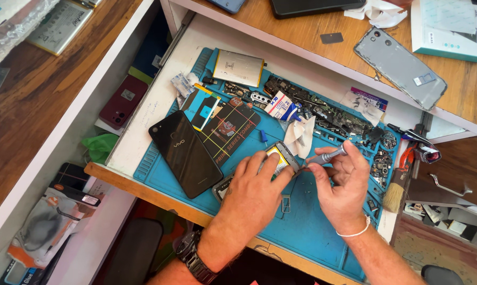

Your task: The person is repairing a mobile phone by hand and using a screwdriver to unscrew components from the internal chassis while an assistant's hands stabilize the device on a repair mat.

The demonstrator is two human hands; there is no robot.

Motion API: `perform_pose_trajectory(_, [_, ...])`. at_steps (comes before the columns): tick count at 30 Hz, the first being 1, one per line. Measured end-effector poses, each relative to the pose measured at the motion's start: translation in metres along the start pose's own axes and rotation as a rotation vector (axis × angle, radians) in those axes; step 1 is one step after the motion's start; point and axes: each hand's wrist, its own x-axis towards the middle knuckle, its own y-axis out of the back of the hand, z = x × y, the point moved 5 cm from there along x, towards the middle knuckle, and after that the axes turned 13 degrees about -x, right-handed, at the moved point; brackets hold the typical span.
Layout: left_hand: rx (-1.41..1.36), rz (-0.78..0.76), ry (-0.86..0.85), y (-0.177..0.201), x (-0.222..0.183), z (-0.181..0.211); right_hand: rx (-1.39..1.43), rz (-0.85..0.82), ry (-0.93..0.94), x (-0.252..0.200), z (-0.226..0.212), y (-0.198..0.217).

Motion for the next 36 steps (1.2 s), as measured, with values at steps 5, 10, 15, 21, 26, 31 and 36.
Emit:
perform_pose_trajectory(5, [-0.001, -0.014, 0.032, -0.002, 0.000, -0.002, 0.010, 0.007, -0.013, 0.000, -0.003, 0.001])
perform_pose_trajectory(10, [0.001, 0.011, 0.019, 0.001, -0.002, -0.001, 0.015, 0.002, -0.024, 0.001, -0.001, 0.003])
perform_pose_trajectory(15, [0.002, 0.021, 0.008, 0.002, -0.001, 0.000, -0.120, -0.102, 0.174, -0.001, -0.017, 0.001])
perform_pose_trajectory(21, [0.023, 0.075, -0.012, 0.003, -0.003, 0.001, -0.140, -0.258, 0.345, 0.012, -0.044, 0.019])
perform_pose_trajectory(26, [0.030, 0.071, -0.016, 0.001, -0.006, -0.001, -0.668, -0.498, 0.215, 0.045, -0.053, 0.032])
perform_pose_trajectory(31, [0.023, 0.123, -0.028, 0.005, -0.011, -0.004, -0.799, -0.777, 0.342, 0.078, -0.080, 0.015])
perform_pose_trajectory(36, [-0.015, 0.145, -0.038, -0.001, -0.011, -0.004, -0.947, -1.130, 0.626, 0.080, -0.065, 0.011])
